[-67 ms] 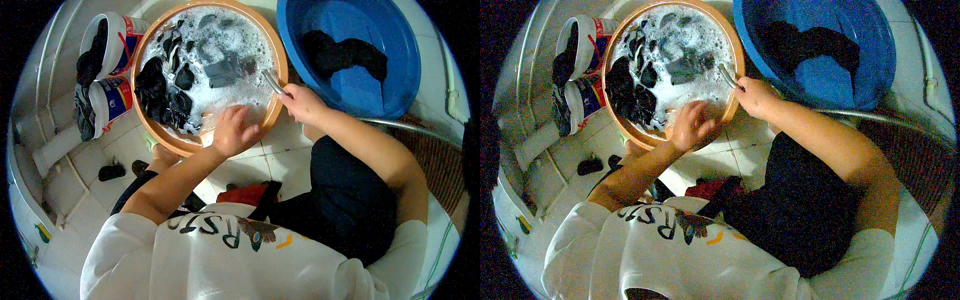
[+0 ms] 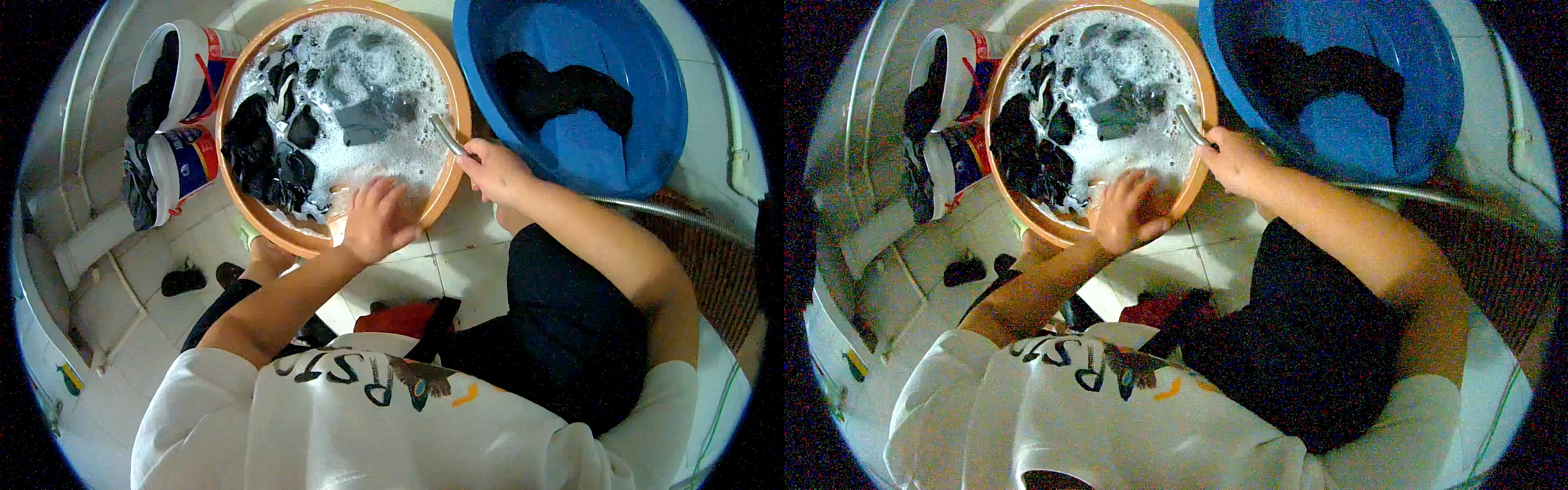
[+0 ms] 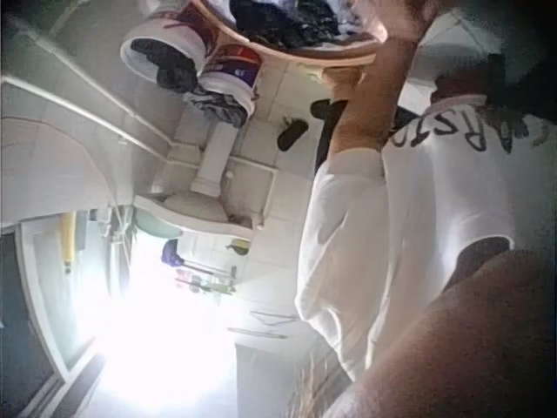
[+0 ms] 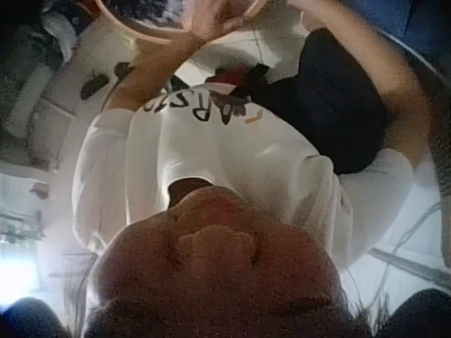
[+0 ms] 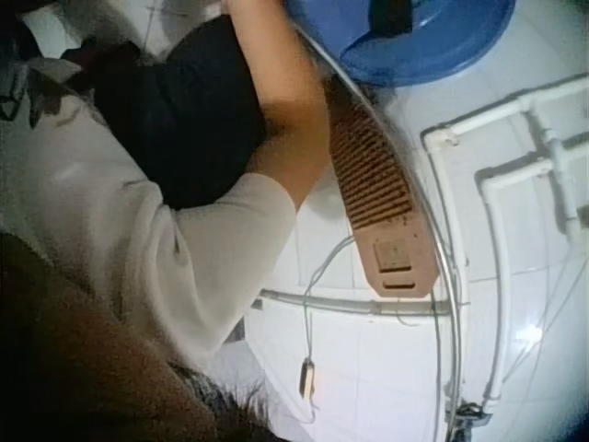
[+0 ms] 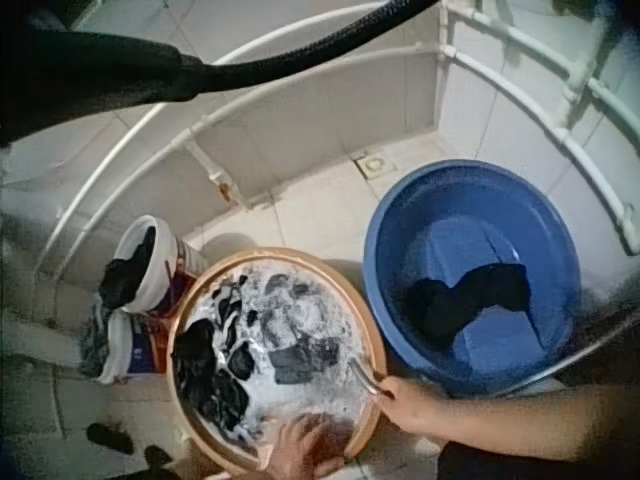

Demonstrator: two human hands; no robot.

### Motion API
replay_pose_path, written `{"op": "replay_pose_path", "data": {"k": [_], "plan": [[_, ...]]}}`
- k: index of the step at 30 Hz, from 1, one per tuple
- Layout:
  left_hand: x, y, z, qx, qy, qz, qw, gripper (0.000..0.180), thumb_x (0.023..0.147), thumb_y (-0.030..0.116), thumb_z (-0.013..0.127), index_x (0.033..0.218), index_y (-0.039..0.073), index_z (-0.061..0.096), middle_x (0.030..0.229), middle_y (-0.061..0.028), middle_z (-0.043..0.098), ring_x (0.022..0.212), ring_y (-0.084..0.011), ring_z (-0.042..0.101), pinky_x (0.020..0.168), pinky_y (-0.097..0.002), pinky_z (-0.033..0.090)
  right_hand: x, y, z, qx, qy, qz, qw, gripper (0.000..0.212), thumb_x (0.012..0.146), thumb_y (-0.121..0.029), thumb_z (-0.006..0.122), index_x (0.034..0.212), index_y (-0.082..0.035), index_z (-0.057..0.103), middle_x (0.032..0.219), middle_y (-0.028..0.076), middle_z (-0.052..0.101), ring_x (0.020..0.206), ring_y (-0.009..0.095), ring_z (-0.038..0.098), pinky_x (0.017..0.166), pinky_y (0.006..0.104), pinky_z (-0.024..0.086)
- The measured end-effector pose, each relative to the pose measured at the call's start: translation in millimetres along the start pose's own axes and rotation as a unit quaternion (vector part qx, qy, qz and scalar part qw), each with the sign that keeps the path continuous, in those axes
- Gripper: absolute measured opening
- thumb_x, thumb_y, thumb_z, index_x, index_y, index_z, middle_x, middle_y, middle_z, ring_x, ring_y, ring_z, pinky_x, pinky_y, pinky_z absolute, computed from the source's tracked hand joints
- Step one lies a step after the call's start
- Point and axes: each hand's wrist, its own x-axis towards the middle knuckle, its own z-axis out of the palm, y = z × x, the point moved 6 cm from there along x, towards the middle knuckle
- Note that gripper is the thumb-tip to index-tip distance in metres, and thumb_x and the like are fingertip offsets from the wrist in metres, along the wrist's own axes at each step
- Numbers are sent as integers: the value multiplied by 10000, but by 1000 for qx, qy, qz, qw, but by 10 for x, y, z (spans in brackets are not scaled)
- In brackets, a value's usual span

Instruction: The person hand-washes dark-colored clothes in a soapy basin, using a handheld shower hose to rinse and a washboard to scrub. They repeatedly agitate, squeeze, and rinse the garments, then transfer them to a bucket.

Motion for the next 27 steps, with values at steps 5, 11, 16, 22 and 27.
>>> {"op": "replay_pose_path", "data": {"k": [5, 11, 16, 22, 27], "plan": [[-360, -218, 335, 141, -166, -27, 976, 928, 590, 470, 684, 1342, 161, 236, 1409, -159, 146, 1270, -425, 152, 957, -630, 146, 28, 77, 48, -3, 9, -9, 1000, 290, 844, -286, 509, 987, -34, 526, 765, 133, 569, 679, 237, 549, 608, 352, 432], [-367, -214, 328, 147, -146, -26, 978, 800, 646, 351, 616, 1332, 172, 246, 1404, -161, 164, 1262, -434, 172, 960, -628, 155, 39, 99, 52, -6, 17, -33, 999, 250, 827, -238, 550, 964, -31, 520, 713, 82, 536, 626, 172, 503, 551, 305, 404], [-367, -223, 336, 151, -160, -30, 975, 834, 633, 345, 626, 1343, 179, 220, 1405, -155, 163, 1263, -431, 170, 965, -619, 159, 62, 125, 96, -20, 20, -64, 998, 226, 823, -210, 563, 937, -23, 509, 654, 34, 509, 593, 112, 467, 523, 272, 389], [-362, -230, 343, 153, -176, -37, 972, 864, 631, 343, 634, 1353, 177, 191, 1405, -146, 165, 1260, -427, 177, 971, -609, 162, 68, 143, 104, 4, 7, -79, 997, 213, 813, -198, 579, 896, -13, 512, 663, 28, 511, 605, 106, 463, 532, 271, 387], [-349, -218, 329, 155, -183, -40, 970, 873, 630, 348, 639, 1356, 178, 186, 1407, -145, 159, 1260, -422, 179, 975, -600, 165, 110, 190, 89, -17, 10, -59, 998, 275, 765, -243, 605, 921, -22, 556, 796, 157, 608, 725, 272, 588, 662, 370, 454]]}}
